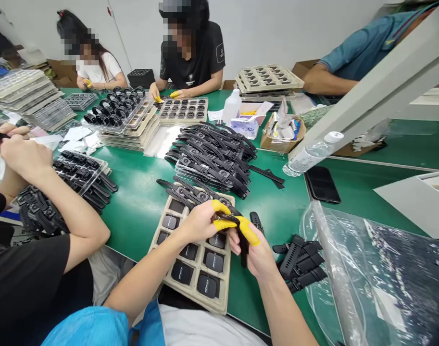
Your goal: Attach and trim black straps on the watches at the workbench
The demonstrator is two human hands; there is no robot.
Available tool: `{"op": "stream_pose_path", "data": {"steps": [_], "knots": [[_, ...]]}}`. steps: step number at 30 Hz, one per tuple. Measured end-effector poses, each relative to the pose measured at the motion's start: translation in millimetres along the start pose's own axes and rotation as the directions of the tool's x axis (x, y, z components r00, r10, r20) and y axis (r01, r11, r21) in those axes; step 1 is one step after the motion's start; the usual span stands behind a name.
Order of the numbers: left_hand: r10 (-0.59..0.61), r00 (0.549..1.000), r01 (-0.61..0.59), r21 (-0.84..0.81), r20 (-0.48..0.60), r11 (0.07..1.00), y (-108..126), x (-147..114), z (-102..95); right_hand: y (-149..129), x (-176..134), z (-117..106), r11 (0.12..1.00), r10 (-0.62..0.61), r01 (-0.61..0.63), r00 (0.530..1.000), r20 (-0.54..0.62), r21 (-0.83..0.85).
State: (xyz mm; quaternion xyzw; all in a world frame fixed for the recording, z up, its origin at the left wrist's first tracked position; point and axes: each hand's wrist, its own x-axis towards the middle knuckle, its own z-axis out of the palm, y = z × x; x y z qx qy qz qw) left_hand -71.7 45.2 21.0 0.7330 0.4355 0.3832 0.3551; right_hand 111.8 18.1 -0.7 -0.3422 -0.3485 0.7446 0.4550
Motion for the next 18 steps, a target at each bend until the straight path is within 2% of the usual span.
{"op": "stream_pose_path", "data": {"steps": [3, 4, 6, 8, 11, 12, 13, 14, 16, 18], "knots": [[0.047, 0.992, -0.066, -0.157, -0.118, 0.985, 1, 0, 8.2, -3, -2, 0, 0.996, 0.089, -0.088, 0.993, 0.083, -0.010], [0.021, 0.989, -0.057, -0.238, -0.149, 0.970, 2, 1, 10.3, -3, -3, -1, 0.992, 0.130, -0.130, 0.985, 0.114, -0.009], [-0.116, 0.970, 0.014, -0.425, -0.216, 0.905, 1, 3, 9.9, -3, -3, -3, 0.979, 0.203, -0.202, 0.966, 0.158, -0.021], [-0.291, 0.900, 0.053, -0.581, -0.324, 0.812, -1, 6, 1.8, -3, -3, -6, 0.965, 0.263, -0.257, 0.948, 0.181, -0.056], [-0.453, 0.718, -0.014, -0.661, -0.529, 0.750, -6, 12, -17.7, -5, -3, -8, 0.954, 0.286, -0.266, 0.946, 0.155, -0.139], [-0.477, 0.677, -0.024, -0.665, -0.560, 0.746, -7, 13, -22.2, -5, -2, -8, 0.959, 0.256, -0.237, 0.959, 0.122, -0.154], [-0.496, 0.668, -0.006, -0.670, -0.555, 0.742, -8, 14, -24.2, -6, -2, -9, 0.968, 0.211, -0.197, 0.974, 0.082, -0.156], [-0.510, 0.693, 0.046, -0.674, -0.511, 0.738, -8, 14, -23.1, -6, -1, -9, 0.976, 0.166, -0.157, 0.985, 0.046, -0.150], [-0.511, 0.791, 0.213, -0.631, -0.337, 0.746, -9, 12, -13.0, -6, -1, -10, 0.987, 0.098, -0.097, 0.995, -0.002, -0.127], [-0.434, 0.890, 0.327, -0.468, -0.138, 0.821, -7, 8, 1.9, -3, 0, -11, 0.991, 0.079, -0.080, 0.997, -0.013, -0.111]]}}
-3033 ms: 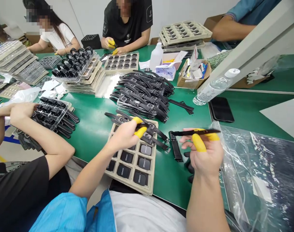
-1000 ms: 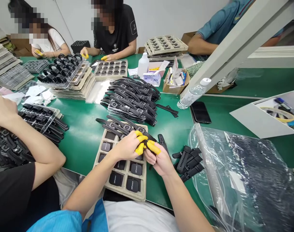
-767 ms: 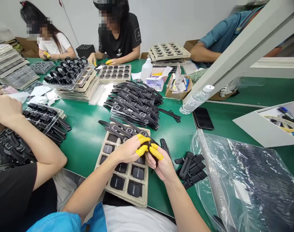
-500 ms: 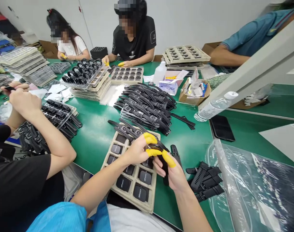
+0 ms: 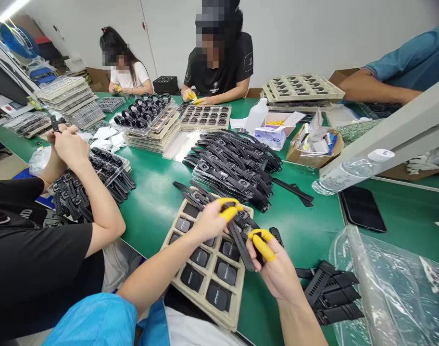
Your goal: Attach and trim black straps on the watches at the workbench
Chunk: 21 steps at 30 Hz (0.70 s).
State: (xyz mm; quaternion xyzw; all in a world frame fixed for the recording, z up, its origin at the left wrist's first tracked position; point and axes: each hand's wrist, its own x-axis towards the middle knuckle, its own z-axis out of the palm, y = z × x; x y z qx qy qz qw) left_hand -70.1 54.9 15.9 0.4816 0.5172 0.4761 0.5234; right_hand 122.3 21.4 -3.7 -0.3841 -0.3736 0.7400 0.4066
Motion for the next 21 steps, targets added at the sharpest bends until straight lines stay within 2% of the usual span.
{"op": "stream_pose_path", "data": {"steps": [1, 3, 5, 7, 11, 16, 19, 21], "knots": [[0.033, 0.993, -0.047, 0.124, 0.109, 0.991, -3, -3, 5.3, 2, 0, 0, 1.000, 0.002, -0.002, 1.000, 0.000, 0.002], [0.130, 0.951, -0.224, 0.335, 0.279, 0.915, -6, -9, 11.4, 4, 0, 1, 1.000, 0.003, -0.003, 1.000, -0.003, 0.002], [0.192, 0.903, -0.364, 0.451, 0.383, 0.815, -6, -12, 11.2, 6, -1, 3, 1.000, 0.006, -0.006, 1.000, -0.001, -0.003], [0.194, 0.874, -0.422, 0.499, 0.445, 0.757, -3, -13, 7.6, 6, -3, 6, 1.000, 0.011, -0.011, 1.000, 0.000, -0.002], [0.150, 0.833, -0.468, 0.535, 0.532, 0.703, -1, -11, 2.0, 5, -5, 7, 0.999, 0.053, -0.053, 0.998, 0.017, 0.003], [0.185, 0.800, -0.524, 0.515, 0.571, 0.678, -1, -11, 1.9, 5, -3, 1, 0.995, 0.095, -0.096, 0.991, 0.090, 0.011], [0.207, 0.793, -0.541, 0.507, 0.573, 0.671, -1, -11, 2.5, 5, -2, 2, 0.993, 0.090, -0.096, 0.992, 0.090, 0.064], [0.207, 0.806, -0.533, 0.528, 0.555, 0.661, -1, -12, 3.5, 4, -1, 4, 0.988, 0.078, -0.087, 0.994, 0.070, 0.129]]}}
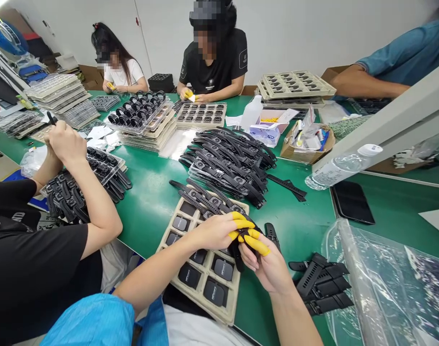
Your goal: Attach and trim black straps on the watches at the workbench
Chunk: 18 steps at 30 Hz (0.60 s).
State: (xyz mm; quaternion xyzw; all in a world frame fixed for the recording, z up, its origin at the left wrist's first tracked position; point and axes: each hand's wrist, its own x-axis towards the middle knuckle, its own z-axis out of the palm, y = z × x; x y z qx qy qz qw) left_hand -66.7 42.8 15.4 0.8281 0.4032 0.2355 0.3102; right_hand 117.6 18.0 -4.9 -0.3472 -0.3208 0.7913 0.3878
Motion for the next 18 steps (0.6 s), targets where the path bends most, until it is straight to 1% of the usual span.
{"op": "stream_pose_path", "data": {"steps": [3, 6, 8, 12, 14, 18], "knots": [[-0.042, 0.999, 0.043, 0.034, -0.021, 0.999, 0.4, -0.3, 4.4, -1.3, 1.7, 4.0, 0.997, -0.018, 0.018, 1.000, 0.003, 0.071], [-0.051, 0.998, 0.052, 0.034, -0.046, 0.998, 1.0, -0.7, 8.1, -1.6, 2.5, 5.3, 0.991, -0.041, 0.040, 0.999, 0.002, 0.126], [-0.034, 0.998, 0.035, 0.016, -0.054, 0.999, 1.5, -0.9, 7.6, -1.1, 2.6, 4.6, 0.987, -0.048, 0.048, 0.999, -0.009, 0.153], [0.034, 0.999, -0.034, -0.006, -0.027, 0.999, 1.9, -0.7, 1.5, 1.3, 3.0, 1.7, 0.984, -0.045, 0.045, 0.999, -0.008, 0.173], [0.047, 0.999, -0.046, 0.052, -0.020, 0.998, 1.8, -0.4, -0.3, 2.8, 3.9, 0.1, 0.986, -0.037, 0.036, 0.999, 0.006, 0.165], [0.043, 0.999, -0.048, 0.240, 0.027, 0.970, 2.3, -0.3, -1.3, 5.4, 6.5, -2.0, 0.993, 0.001, -0.004, 1.000, 0.024, 0.121]]}}
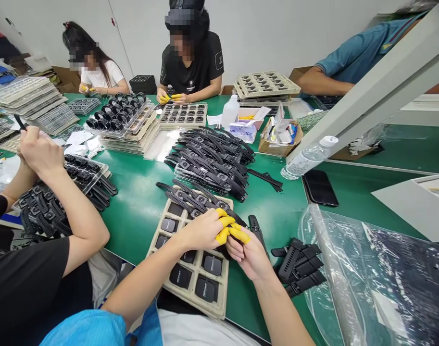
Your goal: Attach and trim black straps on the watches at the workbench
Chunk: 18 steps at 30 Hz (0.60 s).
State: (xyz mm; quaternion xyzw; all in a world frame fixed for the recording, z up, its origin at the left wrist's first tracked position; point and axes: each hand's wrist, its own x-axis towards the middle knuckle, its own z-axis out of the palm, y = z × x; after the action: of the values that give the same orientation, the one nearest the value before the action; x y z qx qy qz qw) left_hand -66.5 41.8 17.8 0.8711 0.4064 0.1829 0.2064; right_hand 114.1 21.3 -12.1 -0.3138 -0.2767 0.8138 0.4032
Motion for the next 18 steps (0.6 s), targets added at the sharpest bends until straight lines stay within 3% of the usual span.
{"op": "stream_pose_path", "data": {"steps": [3, 7, 11, 14, 18], "knots": [[-0.006, 1.000, 0.005, 0.039, 0.024, 0.999, 0, -1, -2.6, 1, 1, 1, 1.000, 0.008, -0.008, 1.000, -0.007, -0.019], [0.003, 1.000, -0.007, -0.134, -0.028, 0.991, 0, -2, -5.5, 1, 0, 4, 0.998, -0.014, 0.014, 1.000, -0.004, -0.054], [-0.003, 0.996, -0.017, -0.233, -0.088, 0.972, 2, -1, -5.4, 0, 1, 2, 0.967, -0.186, 0.176, 0.982, -0.037, -0.183], [-0.036, 0.996, 0.026, -0.129, -0.080, 0.991, 3, -3, -15.9, -6, 3, -4, 0.862, -0.308, 0.263, 0.951, -0.037, -0.434], [-0.088, 0.995, 0.095, 0.143, -0.052, 0.985, -6, -11, -55.5, -19, 2, -12, 0.661, -0.305, 0.276, 0.948, 0.085, -0.698]]}}
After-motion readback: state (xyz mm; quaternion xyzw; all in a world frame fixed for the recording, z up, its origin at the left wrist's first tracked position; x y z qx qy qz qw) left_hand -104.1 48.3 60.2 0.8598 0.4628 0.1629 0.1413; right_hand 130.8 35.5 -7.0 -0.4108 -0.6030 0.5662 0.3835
